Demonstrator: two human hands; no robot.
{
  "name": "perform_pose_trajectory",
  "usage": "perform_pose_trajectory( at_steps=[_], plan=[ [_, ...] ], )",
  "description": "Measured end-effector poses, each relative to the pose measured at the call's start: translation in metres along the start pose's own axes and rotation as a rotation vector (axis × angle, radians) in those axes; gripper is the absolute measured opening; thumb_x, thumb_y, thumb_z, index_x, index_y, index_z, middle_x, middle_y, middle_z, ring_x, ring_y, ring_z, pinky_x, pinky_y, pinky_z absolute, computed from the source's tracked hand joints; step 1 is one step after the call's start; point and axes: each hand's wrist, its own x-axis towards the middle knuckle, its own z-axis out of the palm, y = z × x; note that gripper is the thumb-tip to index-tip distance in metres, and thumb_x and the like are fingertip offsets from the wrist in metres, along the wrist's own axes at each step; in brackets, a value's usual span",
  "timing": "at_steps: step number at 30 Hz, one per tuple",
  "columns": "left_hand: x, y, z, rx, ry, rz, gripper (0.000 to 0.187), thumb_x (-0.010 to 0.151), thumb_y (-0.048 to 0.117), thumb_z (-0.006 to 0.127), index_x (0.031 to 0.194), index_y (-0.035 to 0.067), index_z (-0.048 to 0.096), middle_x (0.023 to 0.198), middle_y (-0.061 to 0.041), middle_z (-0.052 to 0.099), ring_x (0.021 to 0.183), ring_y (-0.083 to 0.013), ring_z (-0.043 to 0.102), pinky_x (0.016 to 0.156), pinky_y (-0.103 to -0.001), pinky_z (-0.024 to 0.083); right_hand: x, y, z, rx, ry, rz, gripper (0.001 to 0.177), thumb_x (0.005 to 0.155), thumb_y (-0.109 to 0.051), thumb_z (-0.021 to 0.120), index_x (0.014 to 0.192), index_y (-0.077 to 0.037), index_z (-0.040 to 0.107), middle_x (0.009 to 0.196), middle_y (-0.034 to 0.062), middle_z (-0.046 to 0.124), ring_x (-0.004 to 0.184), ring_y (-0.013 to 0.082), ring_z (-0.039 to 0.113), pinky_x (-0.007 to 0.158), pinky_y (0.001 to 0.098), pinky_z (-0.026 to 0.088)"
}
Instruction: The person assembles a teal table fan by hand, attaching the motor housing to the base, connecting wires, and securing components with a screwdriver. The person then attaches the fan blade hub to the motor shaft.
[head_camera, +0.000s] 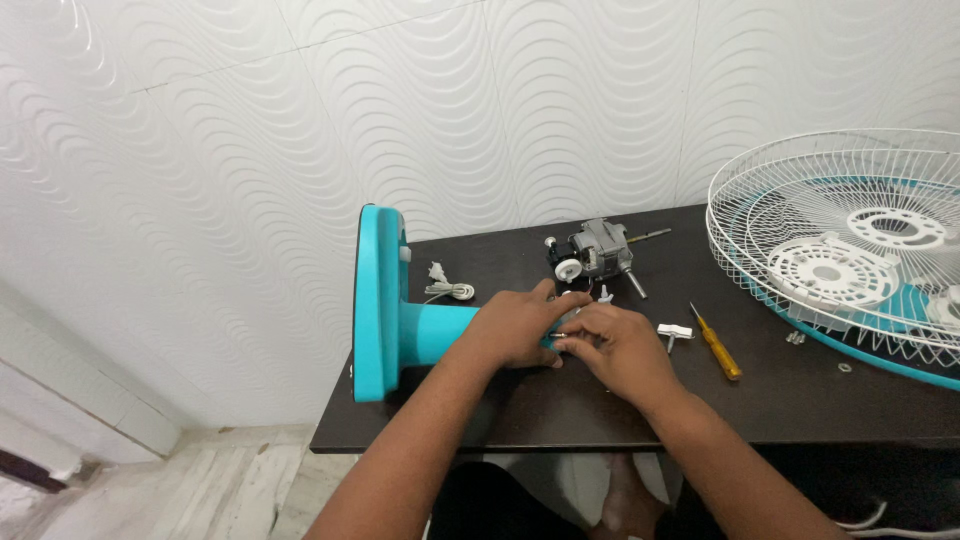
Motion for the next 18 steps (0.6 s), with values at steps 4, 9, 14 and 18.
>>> perform_pose_trajectory(
  at_steps=[4, 9, 14, 18],
  plan=[
    [-0.001, 0.001, 0.0, 0.022, -0.008, -0.014, 0.097, 0.065, 0.034, 0.091, 0.149, 0.033, 0.044, 0.117, -0.014, 0.06, 0.096, -0.0339, 0.07, 0.077, -0.047, 0.056, -0.001, 0.002, 0.006, -0.095, 0.01, -0.096, 0.02, 0.076, -0.018, 0.084, 0.09, -0.007, 0.076, 0.085, 0.0063, 0.074, 0.072, 0.0236, 0.071, 0.066, 0.0349, 0.055],
    [-0.002, 0.002, 0.0, 0.02, 0.018, -0.007, 0.1, 0.063, 0.034, 0.091, 0.151, 0.034, 0.043, 0.116, -0.015, 0.059, 0.096, -0.0337, 0.07, 0.077, -0.046, 0.056, 0.0, 0.002, 0.006, -0.1, 0.008, -0.269, 0.012, 0.083, -0.017, 0.078, 0.092, -0.008, 0.077, 0.089, 0.0066, 0.075, 0.079, 0.0255, 0.072, 0.071, 0.036, 0.056],
    [-0.003, 0.001, 0.001, 0.01, 0.022, -0.006, 0.102, 0.063, 0.033, 0.091, 0.152, 0.033, 0.041, 0.116, -0.015, 0.059, 0.097, -0.0334, 0.07, 0.079, -0.046, 0.056, 0.001, -0.007, 0.007, -0.102, -0.003, -0.004, 0.015, 0.082, -0.019, 0.079, 0.092, -0.008, 0.077, 0.084, 0.0081, 0.072, 0.069, 0.0253, 0.07, 0.064, 0.0372, 0.055],
    [-0.003, 0.003, 0.001, 0.011, 0.012, -0.032, 0.105, 0.063, 0.031, 0.091, 0.154, 0.03, 0.038, 0.119, -0.016, 0.058, 0.099, -0.0341, 0.069, 0.08, -0.047, 0.055, 0.004, -0.011, 0.008, -0.24, 0.026, 0.169, 0.028, 0.078, -0.024, 0.084, 0.089, -0.006, 0.067, 0.083, 0.0084, 0.071, 0.071, 0.0272, 0.07, 0.066, 0.039, 0.054]
  ],
)
